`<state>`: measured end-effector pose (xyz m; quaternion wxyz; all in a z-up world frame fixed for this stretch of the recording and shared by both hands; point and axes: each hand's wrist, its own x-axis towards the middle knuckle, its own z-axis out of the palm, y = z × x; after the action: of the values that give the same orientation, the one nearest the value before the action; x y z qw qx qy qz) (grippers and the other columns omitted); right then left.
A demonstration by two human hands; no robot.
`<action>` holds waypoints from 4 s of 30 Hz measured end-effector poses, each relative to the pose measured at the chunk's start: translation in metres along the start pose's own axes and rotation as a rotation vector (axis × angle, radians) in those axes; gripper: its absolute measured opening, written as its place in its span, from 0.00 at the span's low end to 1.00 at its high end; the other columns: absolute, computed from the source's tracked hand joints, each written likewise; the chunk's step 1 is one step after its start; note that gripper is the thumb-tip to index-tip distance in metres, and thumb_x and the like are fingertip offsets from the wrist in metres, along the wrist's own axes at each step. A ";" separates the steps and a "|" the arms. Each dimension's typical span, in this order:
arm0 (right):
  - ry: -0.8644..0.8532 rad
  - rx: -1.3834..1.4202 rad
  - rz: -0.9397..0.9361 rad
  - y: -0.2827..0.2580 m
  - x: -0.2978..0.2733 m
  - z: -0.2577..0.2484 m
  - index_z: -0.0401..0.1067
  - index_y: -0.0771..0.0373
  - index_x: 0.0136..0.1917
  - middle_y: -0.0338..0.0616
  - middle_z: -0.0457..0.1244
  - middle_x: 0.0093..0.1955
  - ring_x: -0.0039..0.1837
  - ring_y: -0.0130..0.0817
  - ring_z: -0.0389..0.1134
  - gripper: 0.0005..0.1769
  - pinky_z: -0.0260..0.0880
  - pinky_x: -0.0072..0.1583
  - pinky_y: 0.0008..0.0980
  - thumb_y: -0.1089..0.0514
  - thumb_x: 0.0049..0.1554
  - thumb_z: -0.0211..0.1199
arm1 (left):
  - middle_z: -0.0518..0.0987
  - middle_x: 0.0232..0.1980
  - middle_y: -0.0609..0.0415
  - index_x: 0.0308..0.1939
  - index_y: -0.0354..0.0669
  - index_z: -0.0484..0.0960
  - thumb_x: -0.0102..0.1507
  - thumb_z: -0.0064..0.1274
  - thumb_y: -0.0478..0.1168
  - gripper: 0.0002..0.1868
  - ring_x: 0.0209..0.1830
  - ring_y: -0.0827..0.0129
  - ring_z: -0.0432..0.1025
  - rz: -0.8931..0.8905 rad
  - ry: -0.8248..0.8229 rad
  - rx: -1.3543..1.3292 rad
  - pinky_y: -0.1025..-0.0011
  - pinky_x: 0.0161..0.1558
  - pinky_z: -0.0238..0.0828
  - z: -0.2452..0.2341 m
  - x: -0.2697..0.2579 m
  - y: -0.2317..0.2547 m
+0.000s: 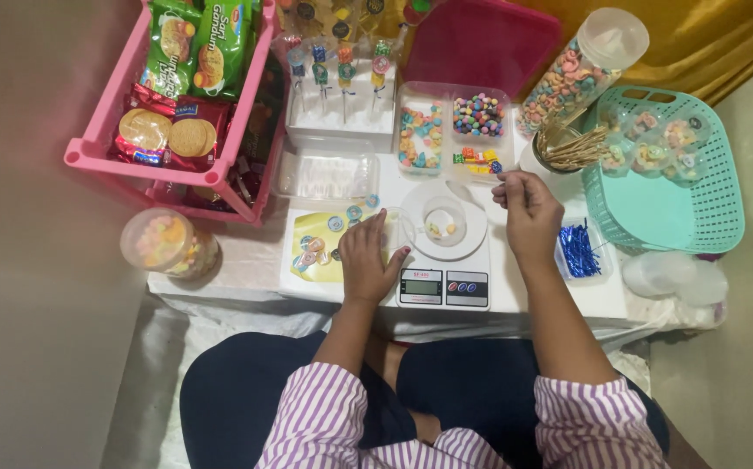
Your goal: Weighing and portioning small candies into a container using a scale.
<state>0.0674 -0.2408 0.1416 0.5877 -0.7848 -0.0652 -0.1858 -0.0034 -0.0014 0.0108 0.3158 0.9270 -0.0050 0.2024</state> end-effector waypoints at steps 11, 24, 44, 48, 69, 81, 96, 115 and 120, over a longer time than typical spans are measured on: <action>-0.093 -0.411 -0.066 0.038 0.069 0.067 0.77 0.58 0.51 0.51 0.70 0.39 0.46 0.53 0.73 0.10 0.73 0.50 0.51 0.54 0.68 0.58 | 0.70 0.64 0.49 0.78 0.56 0.58 0.66 0.35 0.73 0.43 0.70 0.54 0.61 -0.026 -0.060 -0.008 0.47 0.73 0.47 -0.004 0.003 0.002; 0.096 0.335 0.687 0.076 0.069 0.095 0.71 0.60 0.53 0.44 0.71 0.39 0.40 0.25 0.76 0.11 0.81 0.43 0.20 0.54 0.68 0.50 | 0.71 0.64 0.50 0.77 0.56 0.60 0.65 0.37 0.72 0.42 0.69 0.56 0.62 -0.032 -0.047 -0.031 0.48 0.72 0.49 -0.008 0.006 0.006; 0.176 0.689 0.775 0.115 0.048 0.038 0.73 0.53 0.53 0.46 0.73 0.45 0.47 0.35 0.78 0.14 0.84 0.52 0.33 0.46 0.69 0.50 | 0.71 0.63 0.49 0.76 0.55 0.61 0.66 0.36 0.71 0.41 0.69 0.55 0.63 -0.032 -0.049 -0.035 0.48 0.72 0.48 -0.009 0.006 0.007; 0.159 0.673 0.737 0.093 0.036 0.008 0.74 0.52 0.52 0.47 0.73 0.44 0.45 0.36 0.78 0.14 0.84 0.50 0.33 0.44 0.68 0.52 | 0.71 0.63 0.48 0.77 0.55 0.61 0.66 0.36 0.72 0.42 0.69 0.54 0.62 -0.021 -0.041 -0.017 0.47 0.72 0.48 -0.004 0.004 0.003; -0.261 -0.104 -0.102 -0.027 -0.032 -0.034 0.80 0.62 0.48 0.46 0.71 0.38 0.43 0.37 0.75 0.10 0.77 0.52 0.36 0.61 0.67 0.59 | 0.72 0.63 0.49 0.77 0.55 0.62 0.66 0.38 0.73 0.42 0.68 0.55 0.63 0.008 0.004 -0.016 0.48 0.72 0.49 0.003 0.001 -0.003; -0.292 -0.256 -0.213 -0.044 -0.036 -0.030 0.78 0.66 0.50 0.52 0.70 0.43 0.48 0.47 0.73 0.14 0.76 0.52 0.42 0.56 0.69 0.56 | 0.72 0.63 0.48 0.77 0.55 0.62 0.66 0.39 0.71 0.41 0.68 0.53 0.63 0.007 -0.008 -0.026 0.46 0.72 0.50 0.003 0.000 -0.003; -0.359 -0.544 -0.530 -0.045 -0.052 -0.016 0.78 0.59 0.48 0.44 0.69 0.39 0.47 0.41 0.72 0.11 0.74 0.52 0.37 0.53 0.67 0.58 | 0.72 0.62 0.48 0.77 0.56 0.61 0.66 0.36 0.73 0.42 0.67 0.53 0.64 0.033 0.011 -0.002 0.47 0.71 0.52 0.007 -0.001 -0.006; -0.354 -0.320 -0.398 -0.048 -0.055 -0.022 0.77 0.60 0.48 0.44 0.70 0.40 0.46 0.43 0.73 0.13 0.73 0.51 0.38 0.54 0.68 0.55 | 0.72 0.62 0.48 0.77 0.56 0.62 0.66 0.37 0.72 0.41 0.68 0.53 0.64 0.017 -0.002 -0.003 0.45 0.71 0.51 0.004 -0.001 -0.004; -0.328 -0.420 -0.425 -0.040 -0.052 -0.027 0.78 0.60 0.49 0.44 0.70 0.41 0.47 0.42 0.73 0.12 0.73 0.51 0.37 0.53 0.67 0.57 | 0.72 0.63 0.49 0.77 0.56 0.62 0.65 0.39 0.72 0.42 0.68 0.53 0.63 0.025 0.007 -0.011 0.45 0.72 0.50 0.007 -0.001 -0.007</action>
<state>0.0006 -0.2482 0.1648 0.3429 -0.8771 -0.2812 -0.1846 -0.0011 -0.0001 0.0012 0.3185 0.9243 -0.0168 0.2095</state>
